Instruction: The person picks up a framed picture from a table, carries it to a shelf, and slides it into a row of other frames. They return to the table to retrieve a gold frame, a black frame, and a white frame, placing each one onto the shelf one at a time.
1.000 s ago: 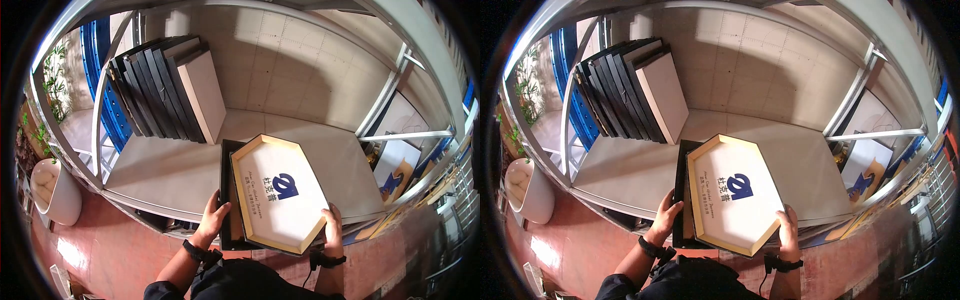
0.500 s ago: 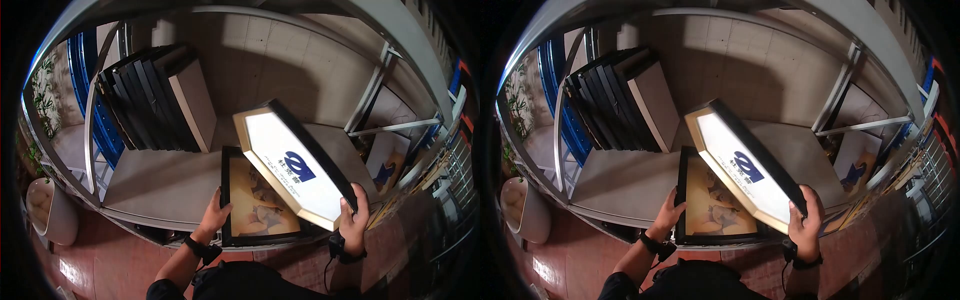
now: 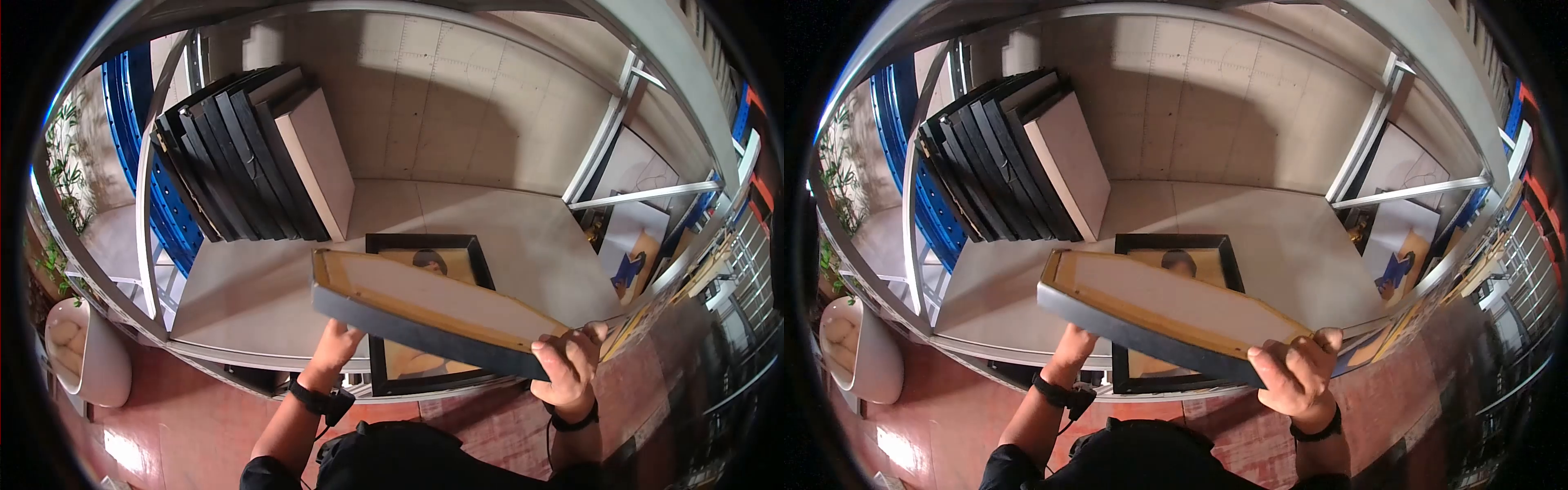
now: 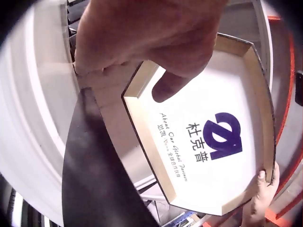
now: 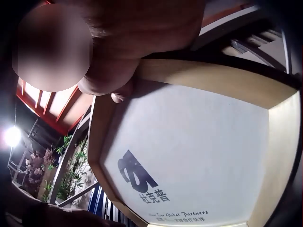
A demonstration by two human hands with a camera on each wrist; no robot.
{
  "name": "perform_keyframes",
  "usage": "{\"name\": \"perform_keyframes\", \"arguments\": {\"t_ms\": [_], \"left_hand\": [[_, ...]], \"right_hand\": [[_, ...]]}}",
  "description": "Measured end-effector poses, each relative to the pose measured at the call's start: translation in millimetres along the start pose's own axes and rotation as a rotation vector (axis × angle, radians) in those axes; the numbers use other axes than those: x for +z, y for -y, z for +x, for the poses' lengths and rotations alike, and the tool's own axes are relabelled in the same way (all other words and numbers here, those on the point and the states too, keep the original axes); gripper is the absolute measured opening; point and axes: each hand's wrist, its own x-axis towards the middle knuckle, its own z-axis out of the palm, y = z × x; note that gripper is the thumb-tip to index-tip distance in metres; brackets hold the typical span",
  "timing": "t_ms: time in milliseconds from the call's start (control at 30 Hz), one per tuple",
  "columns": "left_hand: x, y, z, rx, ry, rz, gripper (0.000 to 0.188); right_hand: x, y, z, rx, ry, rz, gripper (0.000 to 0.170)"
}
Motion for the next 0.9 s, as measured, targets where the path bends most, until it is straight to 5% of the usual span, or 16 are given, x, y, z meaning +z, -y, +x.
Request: {"name": "perform_keyframes", "arguments": {"t_ms": [200, 667, 867, 900], "left_hand": [[-43.6, 19.4, -30.7, 0.041, -0.014, -0.221, 0.059], [-50.7, -57.3, -31.3, 0.28, -0.201, -0.505, 0.066], [-50.7, -96.0, -0.8, 0.365, -0.226, -0.658, 0.07], [-52.1, -120.8, 8.3, 0.471, -0.131, -0.524, 0.076]], "right_hand": [[-7.7, 13.2, -1.1, -0.232, 0.017, -0.069, 0.027], [-16.7, 15.1, -7.0, -0.156, 0.029, -0.045, 0.022], [-2.0, -19.8, 5.9, 0.013, 0.113, 0.1, 0.051], [11.9, -31.7, 1.2, 0.046, -0.028, 0.17, 0.056]]}}
